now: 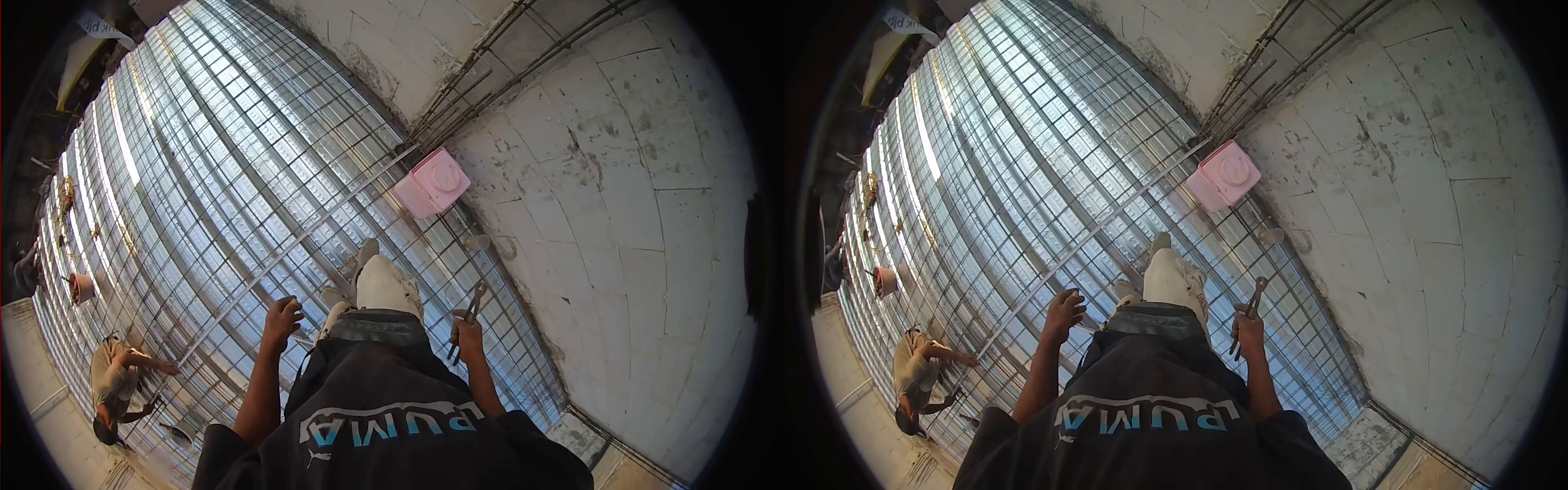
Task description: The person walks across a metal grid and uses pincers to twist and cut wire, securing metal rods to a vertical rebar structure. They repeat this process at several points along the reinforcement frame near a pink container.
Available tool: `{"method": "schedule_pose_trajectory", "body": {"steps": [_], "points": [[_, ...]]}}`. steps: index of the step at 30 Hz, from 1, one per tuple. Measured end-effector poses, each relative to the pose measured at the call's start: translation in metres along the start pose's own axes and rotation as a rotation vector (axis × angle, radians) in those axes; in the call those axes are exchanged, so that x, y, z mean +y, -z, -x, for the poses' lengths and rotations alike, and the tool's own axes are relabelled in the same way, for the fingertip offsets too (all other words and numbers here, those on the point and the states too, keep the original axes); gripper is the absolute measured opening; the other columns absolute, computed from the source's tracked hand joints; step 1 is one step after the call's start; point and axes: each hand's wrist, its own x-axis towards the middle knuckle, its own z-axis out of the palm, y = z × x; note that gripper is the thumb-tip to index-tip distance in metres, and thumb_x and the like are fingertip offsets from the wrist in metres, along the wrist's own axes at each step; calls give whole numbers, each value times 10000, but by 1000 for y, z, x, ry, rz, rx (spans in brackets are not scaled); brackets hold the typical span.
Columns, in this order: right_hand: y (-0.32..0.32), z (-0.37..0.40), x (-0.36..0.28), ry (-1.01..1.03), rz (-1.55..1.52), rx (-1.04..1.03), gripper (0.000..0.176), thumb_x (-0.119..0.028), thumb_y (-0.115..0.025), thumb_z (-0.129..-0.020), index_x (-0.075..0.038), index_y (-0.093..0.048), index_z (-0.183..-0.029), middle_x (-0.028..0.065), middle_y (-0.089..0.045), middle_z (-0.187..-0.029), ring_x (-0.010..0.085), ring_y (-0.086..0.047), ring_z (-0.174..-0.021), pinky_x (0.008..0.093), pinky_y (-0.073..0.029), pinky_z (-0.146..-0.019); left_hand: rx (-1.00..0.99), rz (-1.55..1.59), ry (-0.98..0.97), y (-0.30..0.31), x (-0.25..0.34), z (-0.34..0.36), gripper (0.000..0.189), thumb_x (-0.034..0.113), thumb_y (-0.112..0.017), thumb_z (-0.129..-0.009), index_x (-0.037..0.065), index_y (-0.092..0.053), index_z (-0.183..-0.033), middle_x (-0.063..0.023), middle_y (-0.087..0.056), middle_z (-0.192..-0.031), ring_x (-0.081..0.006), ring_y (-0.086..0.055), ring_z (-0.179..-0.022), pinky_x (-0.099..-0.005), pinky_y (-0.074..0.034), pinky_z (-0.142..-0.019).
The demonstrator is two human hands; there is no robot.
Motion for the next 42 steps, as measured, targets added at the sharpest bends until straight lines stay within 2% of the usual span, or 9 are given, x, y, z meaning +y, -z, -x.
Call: {"method": "schedule_pose_trajectory", "body": {"steps": [6,14,18,24,29,32,36,40,42], "points": [[-33,-43,-29,45,-24,-117,214,-80,-550,-913,-4,-612,-1103,7,-498,-644,95,-457,-511,270,-388,-466,-88,-143,-113,-25,71,-42,520,378,-590,-959,14,-517,-1323,-94,-623,-1159,-213,-634,-959,-358,-499,-810],[-78,-113,-143,108,-199,-260,216,-117,-580,-923,-5,-595,-1107,-15,-499,-701,89,-459,-559,272,-402,-525,-109,-278,-180,-72,222,-89,536,383,-602,-951,-6,-531,-1312,-118,-636,-1122,-220,-636,-967,-339,-510,-793],[-95,-129,-204,160,-196,-370,266,-160,-586,-909,-14,-604,-1131,-19,-527,-724,86,-505,-616,274,-434,-593,-250,-459,-337,-150,300,-98,523,381,-586,-966,-19,-549,-1301,-127,-668,-1063,-199,-655,-927,-326,-526,-764],[-111,-120,-266,269,-127,-429,252,-178,-575,-910,-22,-612,-1104,-8,-550,-723,92,-533,-660,275,-438,-627,-568,-422,-273,-259,346,-122,480,398,-554,-988,6,-578,-1264,-115,-676,-1055,-193,-652,-957,-345,-528,-802],[-129,-133,-273,242,-208,-314,252,-184,-581,-912,-17,-615,-1097,-2,-553,-712,95,-533,-636,268,-434,-604,-693,-570,-269,-287,378,-145,407,378,-534,-1001,22,-644,-1165,-96,-688,-1013,-170,-648,-941,-331,-542,-776],[-154,-146,-276,221,-330,-195,245,-175,-581,-920,-14,-613,-1102,-7,-536,-699,89,-509,-614,266,-420,-580,-799,-662,-205,-289,399,-183,431,376,-550,-991,21,-608,-1228,-103,-680,-1046,-174,-650,-956,-331,-548,-771],[-200,-158,-284,144,-642,23,237,-155,-587,-920,-13,-613,-1108,-11,-515,-696,83,-469,-578,268,-406,-552,-858,-947,-393,-276,466,-251,557,397,-590,-968,21,-497,-1368,-132,-647,-1149,-192,-645,-1013,-341,-545,-814],[-266,-159,-280,42,-817,311,203,-128,-585,-914,-14,-602,-1081,-2,-499,-674,83,-462,-565,266,-411,-543,-881,-1142,-664,-281,561,-332,611,402,-642,-940,-10,-489,-1364,-164,-628,-1198,-220,-624,-1065,-340,-539,-859],[-310,-147,-287,-20,-959,441,189,-115,-582,-908,-18,-604,-1069,1,-497,-654,89,-459,-536,260,-415,-527,-906,-1196,-735,-306,603,-364,698,442,-707,-882,-28,-490,-1349,-227,-616,-1230,-299,-617,-1133,-390,-510,-938]]}}
